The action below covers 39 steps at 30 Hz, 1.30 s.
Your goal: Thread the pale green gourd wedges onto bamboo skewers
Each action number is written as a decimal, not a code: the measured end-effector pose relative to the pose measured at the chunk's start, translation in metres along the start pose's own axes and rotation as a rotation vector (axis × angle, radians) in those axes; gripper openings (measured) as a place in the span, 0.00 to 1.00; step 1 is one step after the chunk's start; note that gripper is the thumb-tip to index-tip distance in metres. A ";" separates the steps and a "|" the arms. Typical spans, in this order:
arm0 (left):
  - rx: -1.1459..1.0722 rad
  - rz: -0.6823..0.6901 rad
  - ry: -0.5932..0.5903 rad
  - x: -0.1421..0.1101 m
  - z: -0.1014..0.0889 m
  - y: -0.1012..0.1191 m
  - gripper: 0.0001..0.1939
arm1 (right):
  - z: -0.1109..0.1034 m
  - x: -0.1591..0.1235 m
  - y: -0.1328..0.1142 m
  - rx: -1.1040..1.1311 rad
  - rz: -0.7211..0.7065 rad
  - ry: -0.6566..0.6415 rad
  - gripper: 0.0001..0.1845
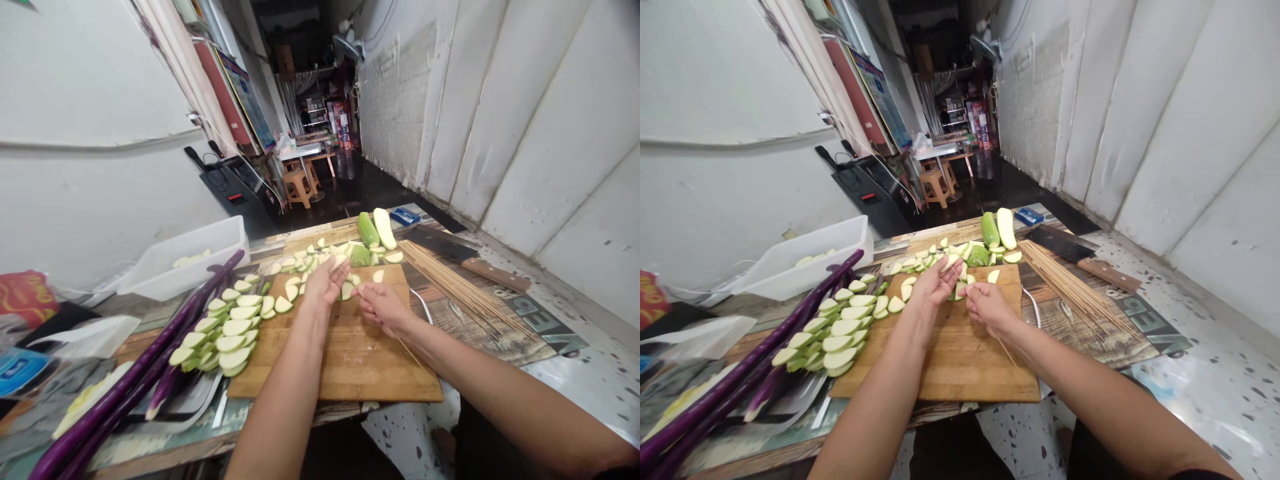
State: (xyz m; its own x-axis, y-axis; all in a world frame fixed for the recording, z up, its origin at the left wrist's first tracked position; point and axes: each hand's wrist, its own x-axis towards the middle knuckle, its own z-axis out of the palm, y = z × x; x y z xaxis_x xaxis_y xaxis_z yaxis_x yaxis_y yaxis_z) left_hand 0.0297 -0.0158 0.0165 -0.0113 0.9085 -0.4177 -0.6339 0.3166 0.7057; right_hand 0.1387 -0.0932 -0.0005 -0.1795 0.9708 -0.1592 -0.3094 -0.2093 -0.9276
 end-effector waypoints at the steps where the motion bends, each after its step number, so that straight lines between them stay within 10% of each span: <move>1: 0.002 -0.001 0.006 0.000 0.000 0.000 0.02 | 0.001 0.000 -0.002 0.027 0.026 -0.011 0.11; 13: -0.012 -0.007 -0.020 0.002 -0.001 -0.001 0.02 | -0.002 0.006 0.000 -0.834 -0.503 0.291 0.14; 21: 0.003 -0.047 -0.009 0.000 0.000 -0.001 0.02 | 0.010 0.008 -0.003 0.042 -0.024 0.065 0.12; 25: 0.005 -0.068 -0.004 -0.001 0.002 -0.003 0.02 | 0.011 0.010 -0.008 0.102 0.021 0.055 0.11; 33: -0.023 -0.023 -0.025 -0.002 0.003 -0.004 0.01 | -0.002 0.013 -0.009 -0.916 -0.462 0.233 0.13; 39: 0.009 -0.016 -0.031 -0.002 0.005 -0.009 0.00 | 0.000 0.020 -0.014 -1.251 -0.487 0.270 0.11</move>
State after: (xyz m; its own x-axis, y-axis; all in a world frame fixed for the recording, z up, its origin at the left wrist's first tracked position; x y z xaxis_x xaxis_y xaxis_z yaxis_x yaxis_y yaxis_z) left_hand 0.0391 -0.0193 0.0137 0.0227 0.9112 -0.4113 -0.6269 0.3335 0.7041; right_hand 0.1396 -0.0706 0.0093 -0.0656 0.9377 0.3413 0.7801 0.2615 -0.5684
